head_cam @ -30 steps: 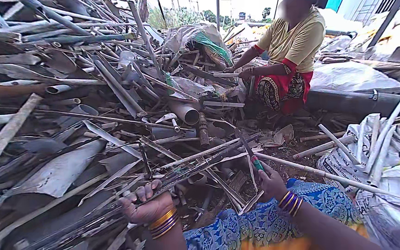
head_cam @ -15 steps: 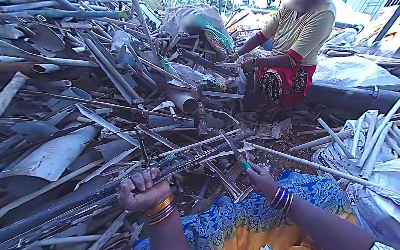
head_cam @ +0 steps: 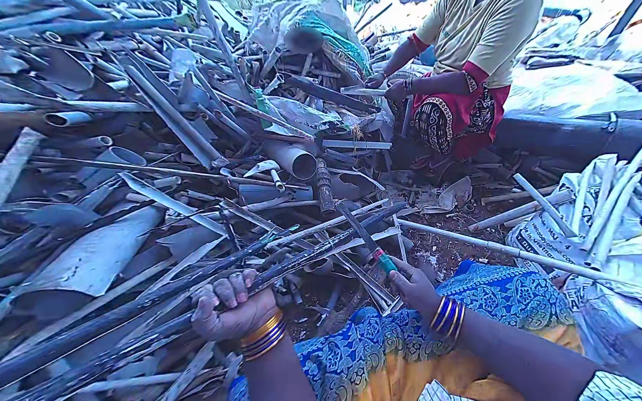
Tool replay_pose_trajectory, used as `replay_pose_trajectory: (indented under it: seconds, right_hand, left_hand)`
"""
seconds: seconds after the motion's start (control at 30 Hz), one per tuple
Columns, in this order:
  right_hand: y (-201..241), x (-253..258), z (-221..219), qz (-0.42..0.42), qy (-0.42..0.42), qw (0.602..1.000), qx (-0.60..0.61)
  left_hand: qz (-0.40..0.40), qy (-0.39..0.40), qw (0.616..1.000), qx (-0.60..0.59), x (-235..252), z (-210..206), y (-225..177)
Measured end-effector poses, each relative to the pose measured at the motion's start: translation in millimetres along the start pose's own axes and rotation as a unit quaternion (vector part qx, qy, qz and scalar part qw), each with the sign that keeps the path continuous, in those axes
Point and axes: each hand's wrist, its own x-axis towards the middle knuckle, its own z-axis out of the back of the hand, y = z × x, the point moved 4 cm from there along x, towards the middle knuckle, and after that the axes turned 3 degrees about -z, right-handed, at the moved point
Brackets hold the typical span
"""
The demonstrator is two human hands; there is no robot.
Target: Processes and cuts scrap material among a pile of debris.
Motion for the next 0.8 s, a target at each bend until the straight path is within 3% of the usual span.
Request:
replay_pose_trajectory:
  seconds: [0.23,0.4,0.57,0.7,0.77,0.8]
  right_hand:
    - [3.9,-0.6,-0.6,0.035,-0.017,0.999,0.032]
    - [35.9,23.3,5.8,0.095,-0.115,0.979,0.138]
    - [59.0,52.9,11.6,0.124,-0.256,0.925,0.253]
    - [53.8,73.3,19.8,0.084,-0.354,0.876,0.315]
    - [48.1,80.6,25.1,0.071,-0.37,0.867,0.326]
    - [44.2,82.0,27.5,0.062,-0.374,0.865,0.33]
  left_hand:
    - [-0.003,-0.111,0.994,0.016,-1.8,1.9,2.6]
    - [0.053,-0.254,0.964,0.065,-32.5,-8.1,27.6]
    - [0.171,-0.287,0.941,0.052,-79.4,-4.2,57.4]
    - [0.284,-0.358,0.873,0.168,-108.8,-5.9,60.7]
    - [0.407,-0.348,0.797,0.28,-117.0,-8.5,58.0]
    - [0.498,-0.305,0.751,0.309,-123.2,-12.7,55.1]
